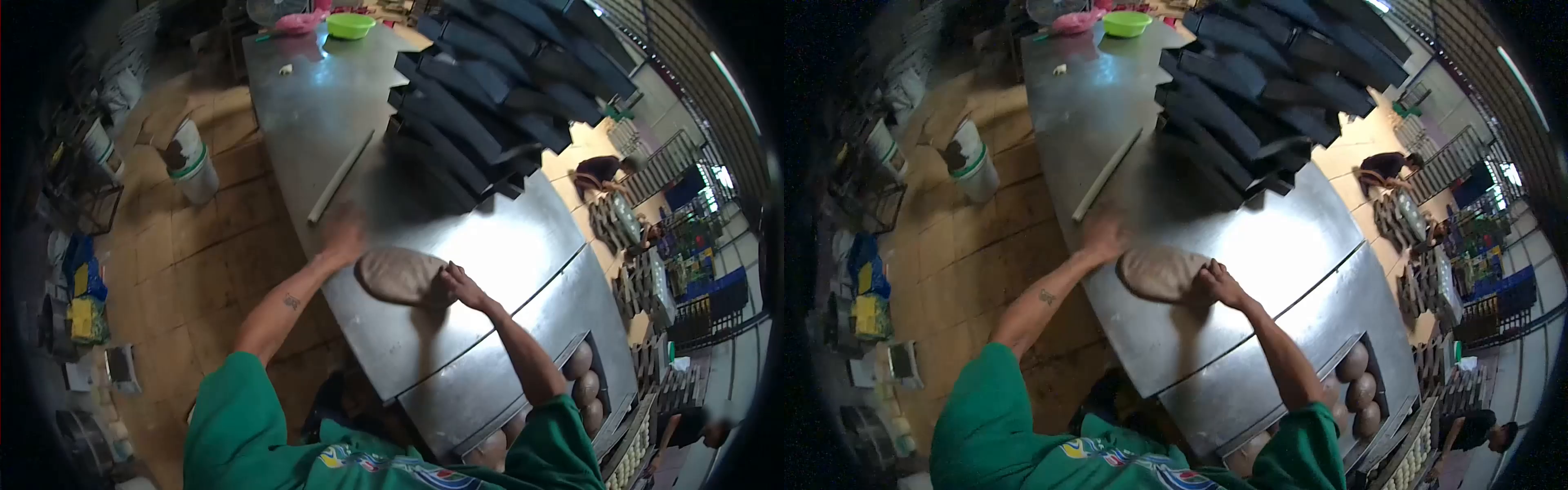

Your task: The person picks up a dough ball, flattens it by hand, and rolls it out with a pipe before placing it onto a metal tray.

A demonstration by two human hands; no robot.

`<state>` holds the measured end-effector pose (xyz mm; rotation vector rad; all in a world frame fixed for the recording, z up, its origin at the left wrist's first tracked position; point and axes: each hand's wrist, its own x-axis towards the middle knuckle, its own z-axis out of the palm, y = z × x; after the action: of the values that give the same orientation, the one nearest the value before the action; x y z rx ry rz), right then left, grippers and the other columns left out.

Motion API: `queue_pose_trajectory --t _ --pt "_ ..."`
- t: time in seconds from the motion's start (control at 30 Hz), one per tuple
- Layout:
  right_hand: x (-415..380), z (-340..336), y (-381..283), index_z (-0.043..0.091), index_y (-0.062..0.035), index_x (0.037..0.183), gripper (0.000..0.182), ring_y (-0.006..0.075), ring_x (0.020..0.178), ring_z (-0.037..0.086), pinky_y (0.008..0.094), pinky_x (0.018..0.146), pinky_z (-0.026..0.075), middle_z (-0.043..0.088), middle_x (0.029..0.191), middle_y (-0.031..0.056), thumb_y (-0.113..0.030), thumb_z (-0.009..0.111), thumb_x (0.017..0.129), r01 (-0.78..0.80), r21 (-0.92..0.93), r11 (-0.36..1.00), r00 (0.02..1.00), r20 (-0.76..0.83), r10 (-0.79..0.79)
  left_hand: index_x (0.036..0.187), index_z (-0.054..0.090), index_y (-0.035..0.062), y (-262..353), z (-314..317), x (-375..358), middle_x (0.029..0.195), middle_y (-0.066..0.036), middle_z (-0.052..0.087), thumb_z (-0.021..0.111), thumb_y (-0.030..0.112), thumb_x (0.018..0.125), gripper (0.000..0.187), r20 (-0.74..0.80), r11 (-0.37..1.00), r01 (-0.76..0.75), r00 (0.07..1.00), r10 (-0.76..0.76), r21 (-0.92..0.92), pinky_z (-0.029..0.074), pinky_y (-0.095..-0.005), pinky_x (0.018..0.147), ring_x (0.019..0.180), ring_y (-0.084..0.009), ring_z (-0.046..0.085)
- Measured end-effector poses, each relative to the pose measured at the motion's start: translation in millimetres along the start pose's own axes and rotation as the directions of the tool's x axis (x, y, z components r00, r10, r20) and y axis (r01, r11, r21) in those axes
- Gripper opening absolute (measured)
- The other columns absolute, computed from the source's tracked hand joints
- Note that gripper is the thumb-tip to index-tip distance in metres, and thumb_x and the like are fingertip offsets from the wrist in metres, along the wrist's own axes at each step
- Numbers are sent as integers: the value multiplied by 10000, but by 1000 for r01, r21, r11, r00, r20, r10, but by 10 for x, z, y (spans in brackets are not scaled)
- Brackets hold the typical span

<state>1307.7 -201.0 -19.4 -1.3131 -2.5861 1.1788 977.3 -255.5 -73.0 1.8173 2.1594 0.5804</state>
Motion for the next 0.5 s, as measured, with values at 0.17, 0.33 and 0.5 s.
queue_pose_trajectory --t 0.17,0.33,0.5 --pt "125 365 -211 506 87 1228 617 291 1003 620 361 858 507 606 1104 224 -406 642 882 52 259 965 960 -279 23 1333 452 33 -941 105 608 1292 -196 523 552 365 867 582 -3 908 407 912 -409 -95 416 -484 959 1201 -357 495" --pt "183 492 -1262 568 35 1133 430 186 875 633 298 757 526 636 992 120 -334 629 920 -86 859 505 992 28 122 1180 504 -8 104 350 -649 1038 -171 614 586 406 843 540 209 630 292 956 -204 -719 489 -439 767 879 -283 615" --pt "-411 469 -973 567 -16 1086 349 213 818 642 348 690 491 643 889 146 -220 696 834 12 383 924 1000 -31 0 953 665 38 1157 -656 -1839 1052 -190 628 725 483 762 488 225 902 -241 915 334 -358 505 -416 812 965 -337 618"
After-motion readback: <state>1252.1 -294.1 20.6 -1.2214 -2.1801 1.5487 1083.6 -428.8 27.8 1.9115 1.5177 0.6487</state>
